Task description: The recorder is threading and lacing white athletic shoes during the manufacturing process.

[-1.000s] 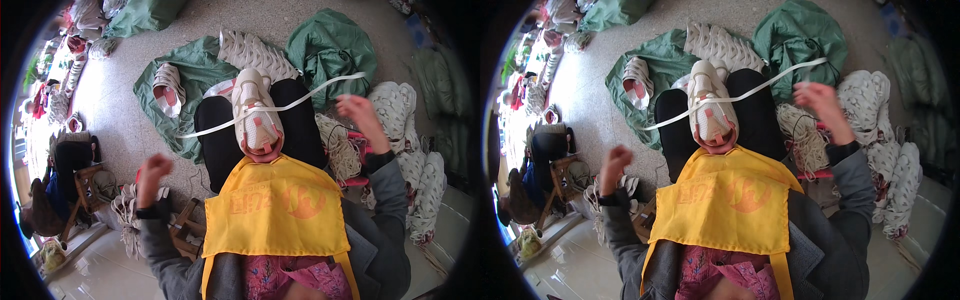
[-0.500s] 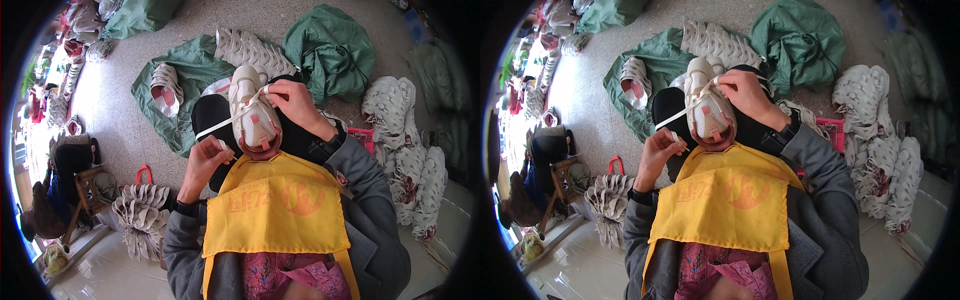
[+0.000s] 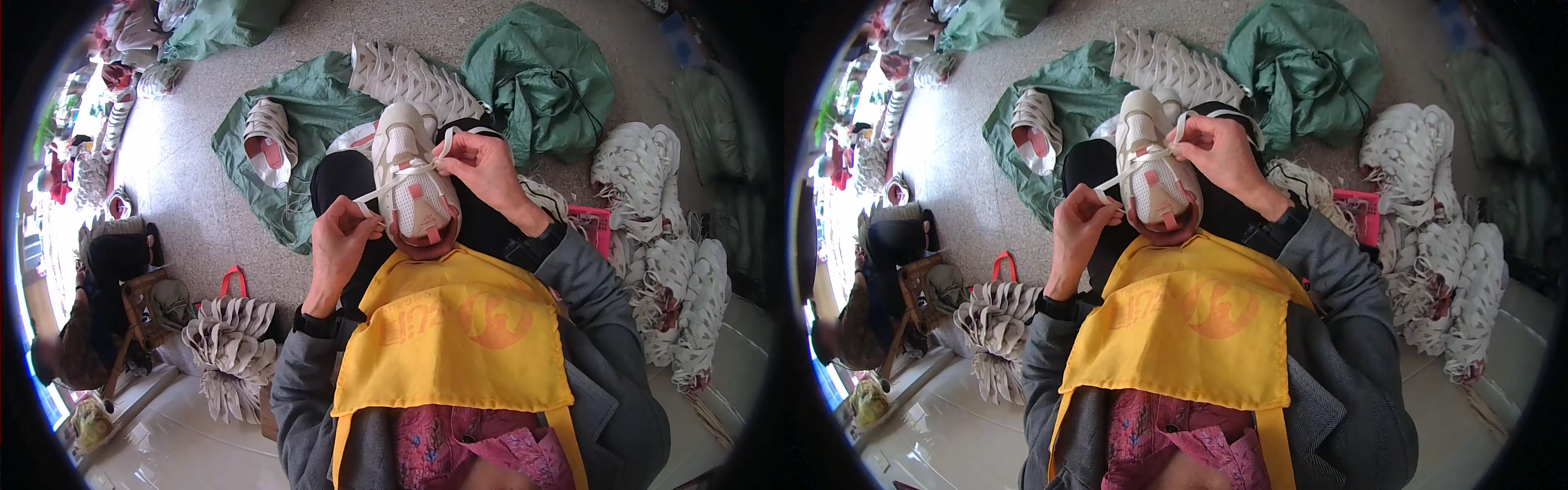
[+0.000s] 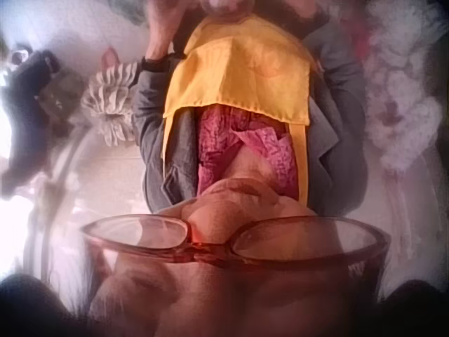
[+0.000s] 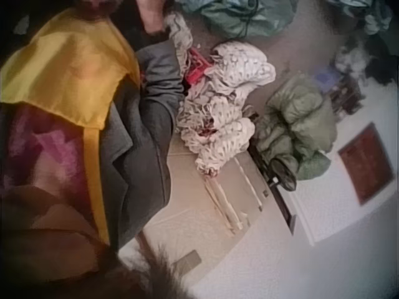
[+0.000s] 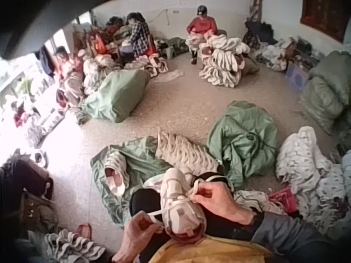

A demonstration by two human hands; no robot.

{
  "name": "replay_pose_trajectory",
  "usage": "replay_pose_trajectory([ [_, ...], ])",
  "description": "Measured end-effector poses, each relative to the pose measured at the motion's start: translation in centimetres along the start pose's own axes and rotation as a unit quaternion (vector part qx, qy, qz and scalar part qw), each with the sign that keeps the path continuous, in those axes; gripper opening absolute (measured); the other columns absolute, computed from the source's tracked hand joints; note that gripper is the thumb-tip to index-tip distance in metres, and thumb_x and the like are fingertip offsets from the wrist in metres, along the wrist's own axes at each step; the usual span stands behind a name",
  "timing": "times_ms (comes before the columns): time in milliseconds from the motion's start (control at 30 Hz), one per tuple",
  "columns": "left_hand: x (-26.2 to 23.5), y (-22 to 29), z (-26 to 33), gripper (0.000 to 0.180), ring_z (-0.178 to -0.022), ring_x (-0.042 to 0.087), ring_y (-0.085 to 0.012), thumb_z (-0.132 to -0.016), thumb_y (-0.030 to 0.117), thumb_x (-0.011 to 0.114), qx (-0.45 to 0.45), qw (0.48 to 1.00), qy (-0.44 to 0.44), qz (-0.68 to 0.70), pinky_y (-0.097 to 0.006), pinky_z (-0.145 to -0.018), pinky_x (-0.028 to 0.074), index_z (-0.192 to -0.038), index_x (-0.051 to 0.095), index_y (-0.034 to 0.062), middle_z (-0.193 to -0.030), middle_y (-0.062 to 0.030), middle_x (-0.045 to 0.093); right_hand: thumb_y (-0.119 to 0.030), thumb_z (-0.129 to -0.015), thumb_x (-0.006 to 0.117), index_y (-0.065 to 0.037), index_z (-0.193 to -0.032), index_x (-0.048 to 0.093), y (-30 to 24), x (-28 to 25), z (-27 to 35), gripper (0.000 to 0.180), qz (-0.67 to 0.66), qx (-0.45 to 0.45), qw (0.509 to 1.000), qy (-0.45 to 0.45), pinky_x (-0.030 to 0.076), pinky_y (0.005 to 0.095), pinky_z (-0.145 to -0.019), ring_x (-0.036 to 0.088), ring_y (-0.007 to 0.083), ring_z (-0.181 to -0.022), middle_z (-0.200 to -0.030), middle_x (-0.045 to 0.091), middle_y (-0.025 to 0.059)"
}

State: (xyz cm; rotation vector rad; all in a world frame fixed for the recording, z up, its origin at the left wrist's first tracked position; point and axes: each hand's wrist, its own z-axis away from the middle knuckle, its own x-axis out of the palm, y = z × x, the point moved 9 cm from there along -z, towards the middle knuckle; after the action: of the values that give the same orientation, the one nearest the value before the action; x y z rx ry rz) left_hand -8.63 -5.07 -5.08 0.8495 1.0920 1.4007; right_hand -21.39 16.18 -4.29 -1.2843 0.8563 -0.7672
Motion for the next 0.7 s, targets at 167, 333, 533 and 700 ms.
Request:
replay_pose_trajectory([
  [167, 0.1, 1.2, -0.3, 0.013, -0.084, 0.069, -0.0105, -0.094, -0.002, 0.067, 0.009, 0.998, 0.032, -0.054, -0.024, -0.077, 0.058, -0.088, 0.056, -0.0011, -0.092, -0.0087, 0.072, 0.002, -0.091, 0.071, 0.002, -0.101, 0.071, -0.1, 0.2, 0.4, 0.009, -0.010, -0.008, 1.000, 0.011, 0.056, 0.0218, -0.077, 0.067, 0.0049, -0.083, -0.092, 0.071, 0.0004],
  [333, -0.3, 2.0, -1.0, 0.016, -0.077, 0.068, -0.0096, -0.088, -0.002, 0.073, 0.097, 0.987, 0.097, -0.080, -0.025, -0.070, 0.055, -0.085, 0.057, -0.0039, -0.083, -0.0074, 0.073, 0.002, -0.092, 0.071, 0.002, -0.099, 0.070, -0.5, 0.6, 0.3, 0.008, 0.093, -0.023, 0.995, 0.018, 0.055, 0.0217, -0.077, 0.066, 0.0041, -0.083, -0.091, 0.072, 0.0001],
  [533, -0.4, 1.3, -2.2, 0.015, -0.081, 0.067, -0.0083, -0.088, -0.001, 0.073, 0.107, 0.987, 0.121, 0.003, -0.025, -0.073, 0.055, -0.085, 0.059, -0.0040, -0.085, -0.0075, 0.073, 0.000, -0.091, 0.072, 0.001, -0.097, 0.070, -0.8, 1.0, -0.4, 0.007, 0.091, -0.027, 0.995, -0.014, 0.055, 0.0227, -0.074, 0.067, 0.0051, -0.080, -0.086, 0.072, 0.0015],
  [700, 0.2, 1.3, -2.7, 0.012, -0.082, 0.067, -0.0086, -0.090, -0.003, 0.071, 0.120, 0.982, 0.114, 0.086, -0.025, -0.077, 0.055, -0.086, 0.060, -0.0026, -0.087, -0.0071, 0.073, -0.001, -0.089, 0.073, 0.001, -0.095, 0.071, 0.4, 0.7, -0.5, 0.006, 0.051, -0.025, 0.998, -0.005, 0.055, 0.0237, -0.072, 0.068, 0.0060, -0.078, -0.082, 0.073, 0.0026],
])
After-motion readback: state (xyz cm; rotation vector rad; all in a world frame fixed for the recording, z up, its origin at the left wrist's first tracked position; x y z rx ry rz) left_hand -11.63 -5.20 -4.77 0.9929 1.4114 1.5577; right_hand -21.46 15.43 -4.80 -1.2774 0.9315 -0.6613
